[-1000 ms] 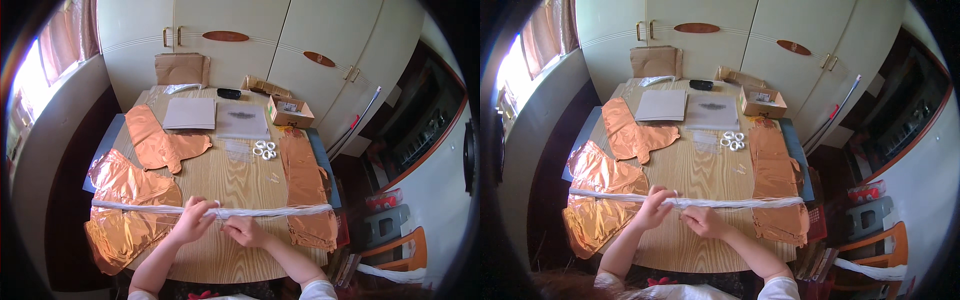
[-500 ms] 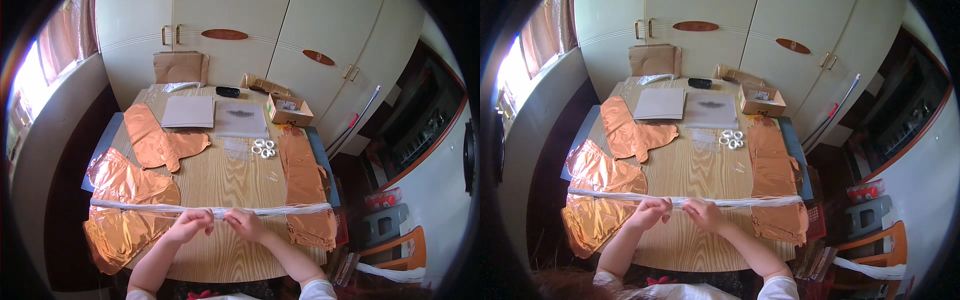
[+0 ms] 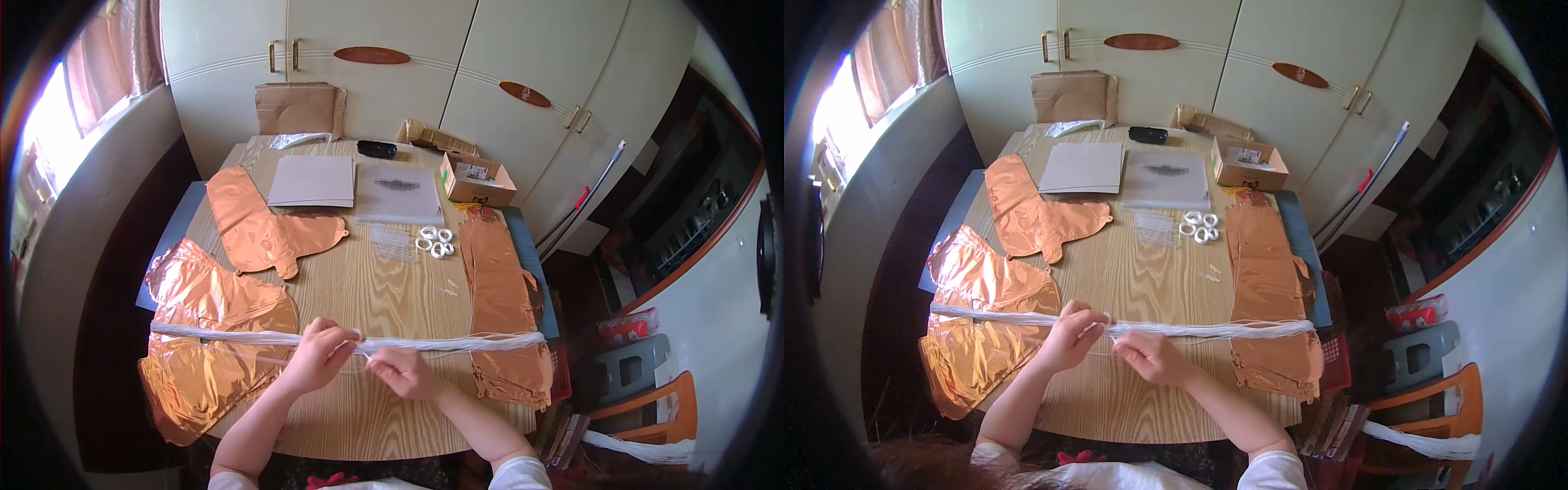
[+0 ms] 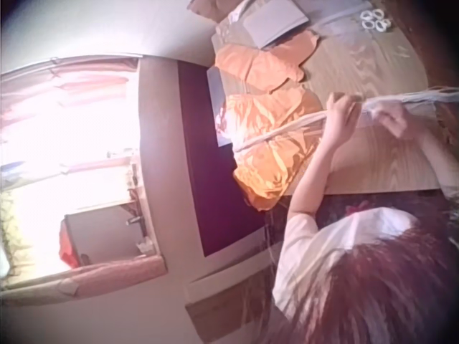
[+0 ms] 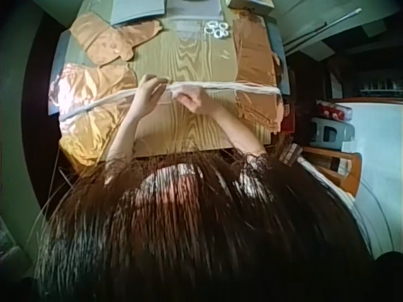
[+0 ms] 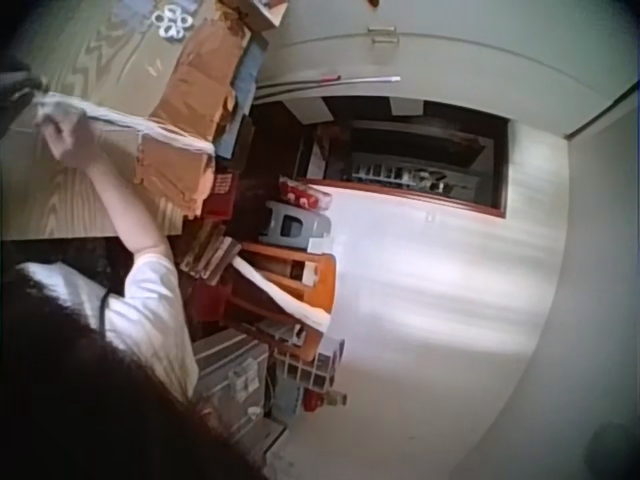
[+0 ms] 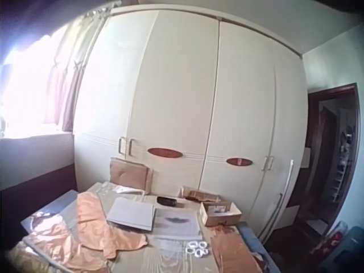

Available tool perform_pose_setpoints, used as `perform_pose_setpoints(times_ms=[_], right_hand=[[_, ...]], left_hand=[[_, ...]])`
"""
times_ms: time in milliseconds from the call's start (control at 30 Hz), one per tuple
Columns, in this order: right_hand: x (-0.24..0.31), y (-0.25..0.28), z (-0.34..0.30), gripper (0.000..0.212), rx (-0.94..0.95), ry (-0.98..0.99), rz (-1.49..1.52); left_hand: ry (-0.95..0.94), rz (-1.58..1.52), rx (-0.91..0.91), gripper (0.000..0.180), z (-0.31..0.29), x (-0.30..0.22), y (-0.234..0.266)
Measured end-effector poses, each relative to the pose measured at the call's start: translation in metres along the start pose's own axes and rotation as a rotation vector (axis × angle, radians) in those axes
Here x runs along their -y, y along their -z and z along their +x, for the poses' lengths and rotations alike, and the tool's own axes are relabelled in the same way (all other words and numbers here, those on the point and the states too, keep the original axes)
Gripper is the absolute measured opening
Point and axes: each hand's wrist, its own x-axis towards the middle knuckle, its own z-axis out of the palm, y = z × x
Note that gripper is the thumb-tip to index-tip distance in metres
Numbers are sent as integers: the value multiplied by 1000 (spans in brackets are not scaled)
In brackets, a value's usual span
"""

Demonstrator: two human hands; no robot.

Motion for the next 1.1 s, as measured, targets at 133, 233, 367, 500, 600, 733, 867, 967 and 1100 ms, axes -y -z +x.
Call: perform_pose_setpoints(times_ms=[133, 233, 367, 500, 600, 733, 867, 967, 1100], right_hand=[[-5, 0, 4, 14, -107, -192, -175], [-18, -11, -3, 14, 14, 46, -227], [3, 4, -1, 10, -44, -139, 35], [-11, -7, -1, 9, -7, -12, -257], [-3, -5, -1, 9, 23, 31, -57], [-2, 0, 1, 9, -78, -105, -103], [-9, -7, 0, 10, 33, 41, -73], [-5, -1, -1, 14, -27, -91, 74], [-5, -3, 2, 16, -96, -187, -62]], left_hand=[[172, -684, 338, 20, -12, 12, 11], [26, -335, -25, 21, -3, 2, -3], [150, 214, 210, 21, -5, 0, 13], [52, -597, 177, 10, -10, -4, 2], [-66, 149, -17, 11, -2, -10, -3], [56, -299, 202, 14, -11, 3, 3], [24, -275, -7, 12, -6, 3, -5], [7, 176, 21, 12, -7, 10, -1], [110, -444, 221, 13, -8, 1, 2]])
